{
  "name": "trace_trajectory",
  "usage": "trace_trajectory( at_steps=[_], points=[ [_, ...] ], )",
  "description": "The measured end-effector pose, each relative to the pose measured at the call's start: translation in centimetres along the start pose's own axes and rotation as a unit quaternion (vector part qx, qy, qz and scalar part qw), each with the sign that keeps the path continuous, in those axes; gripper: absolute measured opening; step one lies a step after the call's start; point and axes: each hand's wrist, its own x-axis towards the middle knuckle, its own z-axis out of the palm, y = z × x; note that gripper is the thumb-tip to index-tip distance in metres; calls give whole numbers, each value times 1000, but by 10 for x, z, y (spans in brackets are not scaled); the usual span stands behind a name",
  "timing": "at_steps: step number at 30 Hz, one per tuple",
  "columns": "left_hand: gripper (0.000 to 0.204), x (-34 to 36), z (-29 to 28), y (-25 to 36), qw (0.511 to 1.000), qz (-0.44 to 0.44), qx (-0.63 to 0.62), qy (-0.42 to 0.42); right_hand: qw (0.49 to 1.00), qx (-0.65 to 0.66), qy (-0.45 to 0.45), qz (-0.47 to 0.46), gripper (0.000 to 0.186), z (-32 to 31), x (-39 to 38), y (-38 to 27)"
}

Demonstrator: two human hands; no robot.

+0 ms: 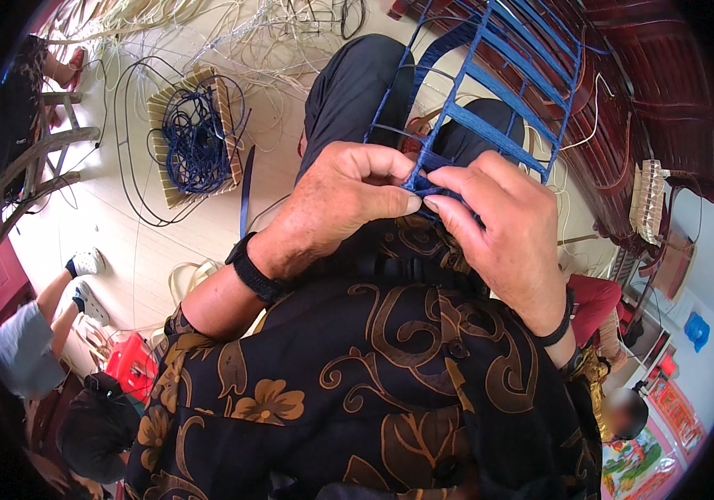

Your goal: The person weaves blue plastic straps around a blue wire frame, pulling the straps tight and tucking the ends through the frame structure by hand.

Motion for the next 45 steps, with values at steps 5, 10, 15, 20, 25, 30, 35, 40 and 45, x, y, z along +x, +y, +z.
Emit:
trace_trajectory(
  at_steps=[5,10,15,20,25,30,35,40,45],
  points=[
    [20,0,1,-2,1000,14,-3,5,1000,3,26,-3,19,7,-7,-2],
    [18,-1,0,0,999,20,38,5,999,21,49,-3,15,12,-10,-1],
    [18,-4,6,-13,977,176,99,69,993,100,48,50,13,15,-9,-1],
    [25,-3,2,-11,908,285,302,54,993,93,45,50,13,13,-11,0],
    [24,-2,0,-13,899,297,321,38,997,48,53,16,16,10,-15,-2],
    [20,-1,-3,-14,910,284,302,16,995,93,36,-3,17,10,-21,-3],
    [17,-3,-4,-16,948,223,226,-11,995,101,18,-6,18,12,-25,-1],
    [21,-6,2,-17,983,154,104,6,996,85,6,12,20,9,-24,-4],
    [27,-10,6,-14,968,226,83,79,999,-27,12,-43,18,7,-24,-3]
  ],
)
